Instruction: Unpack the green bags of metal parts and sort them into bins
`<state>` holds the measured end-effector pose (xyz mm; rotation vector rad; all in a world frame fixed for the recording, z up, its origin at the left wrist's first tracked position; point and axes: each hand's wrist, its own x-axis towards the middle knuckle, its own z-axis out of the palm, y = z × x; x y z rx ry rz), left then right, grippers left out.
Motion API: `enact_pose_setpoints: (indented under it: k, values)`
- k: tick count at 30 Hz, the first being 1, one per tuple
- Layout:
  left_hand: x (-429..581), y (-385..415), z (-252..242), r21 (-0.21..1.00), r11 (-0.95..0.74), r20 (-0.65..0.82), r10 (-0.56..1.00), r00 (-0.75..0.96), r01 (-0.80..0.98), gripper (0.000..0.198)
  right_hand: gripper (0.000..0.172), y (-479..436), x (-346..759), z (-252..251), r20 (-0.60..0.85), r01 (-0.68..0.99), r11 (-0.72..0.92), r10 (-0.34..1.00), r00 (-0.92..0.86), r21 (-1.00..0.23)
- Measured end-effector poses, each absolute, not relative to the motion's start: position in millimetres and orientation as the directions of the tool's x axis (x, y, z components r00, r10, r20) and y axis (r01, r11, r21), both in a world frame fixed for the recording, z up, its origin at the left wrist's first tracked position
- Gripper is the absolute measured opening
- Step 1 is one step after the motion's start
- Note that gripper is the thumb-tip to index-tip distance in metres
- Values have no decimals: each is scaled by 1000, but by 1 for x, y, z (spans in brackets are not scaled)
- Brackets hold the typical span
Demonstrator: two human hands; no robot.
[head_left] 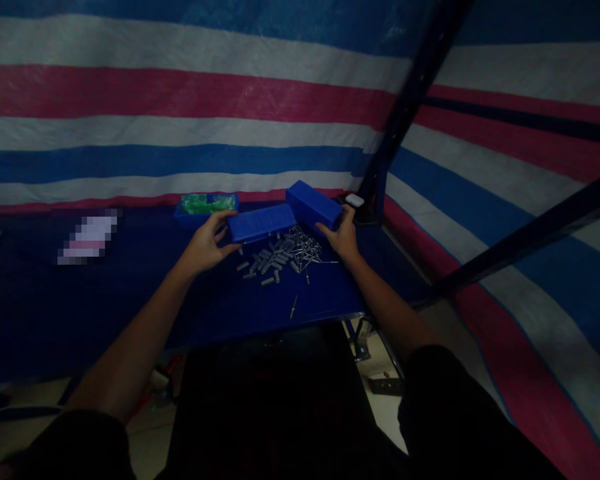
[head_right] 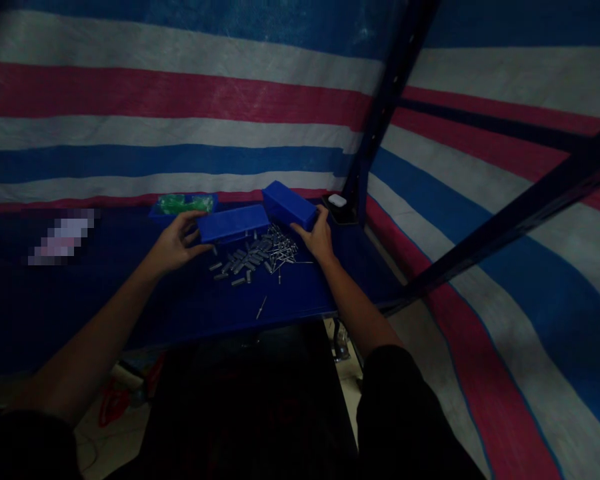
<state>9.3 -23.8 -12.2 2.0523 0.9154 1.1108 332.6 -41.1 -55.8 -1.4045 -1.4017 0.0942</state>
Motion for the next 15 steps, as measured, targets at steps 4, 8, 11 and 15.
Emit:
enact_pose_setpoints:
  k: [4,8,11,15]
  values:
    - [9,-26,-10,730,-635,508,752,420,255,59,78,-42,334,-54,588,629,293,739,328,-720]
    - [12,-23,-7,742,-631,523,757,392,228,61,77,-41,335,-54,560,589,281,743,366,-758]
    - [21,-17,0,773,-595,512,789,340,220,63,77,-32,340,-58,523,521,270,736,430,-809]
    - [43,3,12,823,-490,440,870,223,287,56,66,-15,352,-61,445,390,248,685,577,-887]
